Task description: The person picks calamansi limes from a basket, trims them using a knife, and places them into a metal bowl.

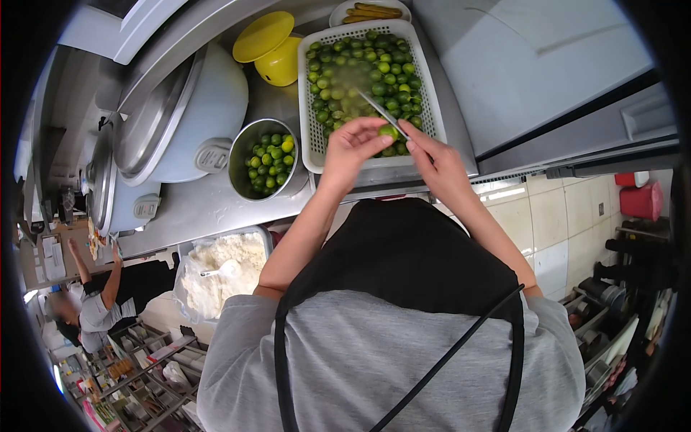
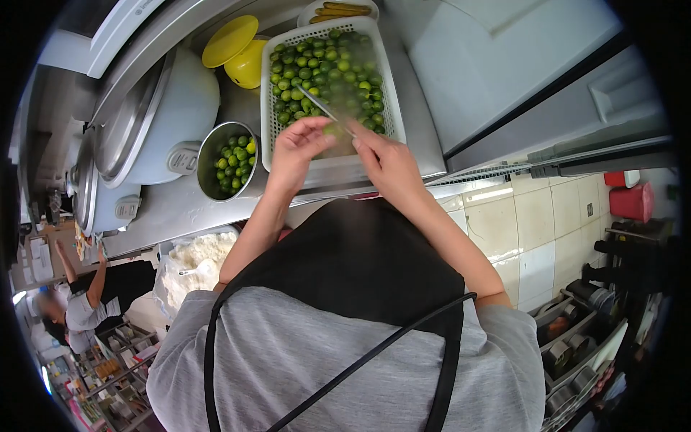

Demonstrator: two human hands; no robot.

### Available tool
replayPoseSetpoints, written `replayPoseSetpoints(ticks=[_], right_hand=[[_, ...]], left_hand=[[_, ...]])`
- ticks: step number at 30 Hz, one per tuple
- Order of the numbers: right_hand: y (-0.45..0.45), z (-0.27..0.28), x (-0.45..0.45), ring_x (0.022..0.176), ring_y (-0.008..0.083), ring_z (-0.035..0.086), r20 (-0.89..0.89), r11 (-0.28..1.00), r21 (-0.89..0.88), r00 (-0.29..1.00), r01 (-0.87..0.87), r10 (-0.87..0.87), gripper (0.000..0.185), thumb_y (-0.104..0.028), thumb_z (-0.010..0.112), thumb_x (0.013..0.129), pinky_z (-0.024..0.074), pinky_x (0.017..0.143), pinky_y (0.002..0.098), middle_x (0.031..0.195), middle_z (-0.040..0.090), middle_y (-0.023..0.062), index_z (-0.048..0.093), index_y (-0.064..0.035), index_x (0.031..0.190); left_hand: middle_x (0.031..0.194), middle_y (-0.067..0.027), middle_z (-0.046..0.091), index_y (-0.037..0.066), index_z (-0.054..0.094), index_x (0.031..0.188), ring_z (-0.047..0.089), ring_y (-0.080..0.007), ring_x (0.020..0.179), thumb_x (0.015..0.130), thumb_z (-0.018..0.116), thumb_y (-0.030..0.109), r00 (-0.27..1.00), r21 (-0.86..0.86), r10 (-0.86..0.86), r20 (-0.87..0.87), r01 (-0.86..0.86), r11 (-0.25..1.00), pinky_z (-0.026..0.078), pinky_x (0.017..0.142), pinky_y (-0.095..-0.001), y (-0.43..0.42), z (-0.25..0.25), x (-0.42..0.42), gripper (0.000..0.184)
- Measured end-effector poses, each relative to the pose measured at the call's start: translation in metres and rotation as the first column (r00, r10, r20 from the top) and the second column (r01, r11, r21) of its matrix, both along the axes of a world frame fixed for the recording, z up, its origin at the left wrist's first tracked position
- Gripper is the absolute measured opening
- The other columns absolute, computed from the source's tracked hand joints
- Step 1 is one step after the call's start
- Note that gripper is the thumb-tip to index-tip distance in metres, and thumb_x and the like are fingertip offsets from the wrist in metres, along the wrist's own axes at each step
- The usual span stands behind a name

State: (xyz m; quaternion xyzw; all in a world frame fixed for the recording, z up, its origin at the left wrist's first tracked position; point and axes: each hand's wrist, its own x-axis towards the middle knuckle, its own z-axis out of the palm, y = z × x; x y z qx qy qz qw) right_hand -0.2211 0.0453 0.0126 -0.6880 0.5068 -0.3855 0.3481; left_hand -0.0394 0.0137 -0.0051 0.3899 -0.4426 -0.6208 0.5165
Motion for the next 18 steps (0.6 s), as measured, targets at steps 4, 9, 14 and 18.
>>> replayPoseSetpoints(ticks=[4, 9, 14, 18], right_hand=[[0.002, 0.000, -0.003, 0.072, 0.0287, 0.062, 0.083, 0.998, 0.063, 0.997, -0.003, -0.003, 0.033, -0.019, 0.050, 0.090, 0.0463, 0.065, 0.0364, 0.089, 0.062, 0.0201, 0.053, -0.0112, 0.122], [0.020, -0.001, -0.005, 0.092, 0.0322, 0.062, 0.114, 0.994, 0.079, 0.992, -0.072, 0.063, 0.032, -0.019, 0.050, 0.091, 0.0477, 0.077, 0.0343, 0.105, 0.061, 0.0206, 0.053, -0.0105, 0.122], [0.011, -0.004, 0.000, 0.082, 0.0329, 0.062, 0.064, 0.999, 0.008, 0.997, -0.031, 0.031, 0.032, -0.021, 0.050, 0.091, 0.0474, 0.072, 0.0355, 0.099, 0.062, 0.0201, 0.054, -0.0107, 0.121], [0.005, -0.006, 0.004, 0.071, 0.0324, 0.059, 0.037, 0.999, -0.017, 0.999, -0.031, 0.032, 0.032, -0.022, 0.050, 0.091, 0.0459, 0.066, 0.0370, 0.088, 0.063, 0.0185, 0.054, -0.0128, 0.121]], left_hand=[[0.090, -0.0029, 0.061, 0.001, 0.060, 0.101, 0.057, -0.0094, 0.083, 0.075, 0.067, -0.003, 0.995, -0.007, 0.101, -0.008, -0.101, 0.995, 0.047, 0.077, -0.0220, -0.010, -0.001, 0.005, 0.027], [0.090, -0.0057, 0.061, -0.002, 0.057, 0.103, 0.058, -0.0116, 0.085, 0.077, 0.065, -0.004, 0.971, -0.102, 0.236, 0.030, -0.232, 0.967, 0.048, 0.078, -0.0240, -0.020, 0.004, 0.019, 0.027], [0.090, -0.0051, 0.062, -0.002, 0.057, 0.100, 0.059, -0.0105, 0.083, 0.076, 0.066, -0.003, 0.978, -0.105, 0.201, 0.058, -0.194, 0.975, 0.047, 0.077, -0.0223, -0.013, 0.004, 0.010, 0.026], [0.092, -0.0079, 0.062, -0.002, 0.058, 0.099, 0.060, -0.0136, 0.086, 0.079, 0.063, -0.001, 0.990, -0.038, 0.140, -0.016, -0.141, 0.989, 0.049, 0.081, -0.0270, -0.009, 0.006, 0.007, 0.020]])
